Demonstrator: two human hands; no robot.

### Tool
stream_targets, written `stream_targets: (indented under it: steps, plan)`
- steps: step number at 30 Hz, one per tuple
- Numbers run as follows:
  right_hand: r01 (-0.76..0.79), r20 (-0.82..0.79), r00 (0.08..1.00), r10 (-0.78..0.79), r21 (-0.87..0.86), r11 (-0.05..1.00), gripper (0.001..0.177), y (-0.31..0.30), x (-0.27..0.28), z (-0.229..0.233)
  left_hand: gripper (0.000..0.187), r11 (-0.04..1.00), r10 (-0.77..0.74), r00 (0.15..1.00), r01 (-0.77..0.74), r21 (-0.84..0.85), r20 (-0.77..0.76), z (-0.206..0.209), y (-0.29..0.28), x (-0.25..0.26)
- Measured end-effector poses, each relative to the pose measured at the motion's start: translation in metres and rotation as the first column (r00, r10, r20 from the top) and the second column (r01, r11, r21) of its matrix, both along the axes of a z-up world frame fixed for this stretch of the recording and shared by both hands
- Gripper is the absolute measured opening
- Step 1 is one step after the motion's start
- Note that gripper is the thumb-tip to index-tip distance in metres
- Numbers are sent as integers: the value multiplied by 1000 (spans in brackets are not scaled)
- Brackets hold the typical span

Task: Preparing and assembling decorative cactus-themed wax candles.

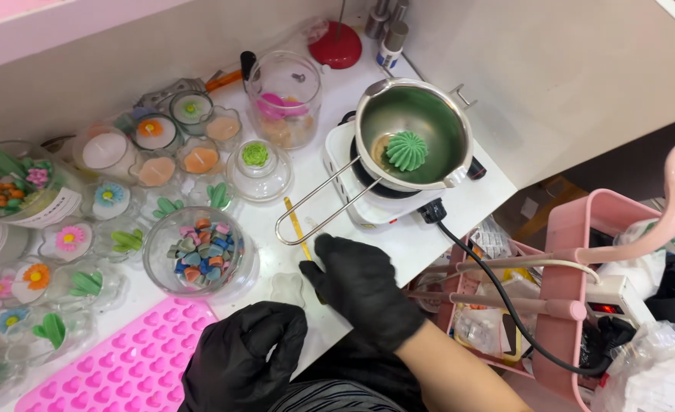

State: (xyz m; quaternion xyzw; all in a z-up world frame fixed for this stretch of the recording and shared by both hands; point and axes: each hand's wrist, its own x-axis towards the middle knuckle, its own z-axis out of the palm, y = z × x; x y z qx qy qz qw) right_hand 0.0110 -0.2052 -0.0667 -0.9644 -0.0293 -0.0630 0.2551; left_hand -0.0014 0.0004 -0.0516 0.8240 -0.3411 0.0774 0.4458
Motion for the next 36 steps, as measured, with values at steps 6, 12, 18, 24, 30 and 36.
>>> stream_targets:
  steps: [6,12,18,24,30,36]
  plan:
    - [-28,29,999,31,-90,996,13,3,11,-12,30,996,0,1000,1,89,-17,-23,14,2]
    - [-29,108,994,34,-53,998,10,1,7,-11,19,984,49,996,-34,176,-81,-16,10,8]
    - [-174,53,985,166,235,956,13,-61,-32,37,20,995,80,993,-85,59,85,-11,7,4]
    - [-118,-236,907,350,655,747,31,-131,-62,109,24,988,126,984,-135,70,125,68,-35,39]
    - [49,334,830,-446,753,656,11,-147,-33,124,54,956,11,982,-66,285,189,121,-89,85]
    - [184,110,921,-373,723,666,16,-148,38,127,50,932,5,1000,-14,362,24,92,-95,105]
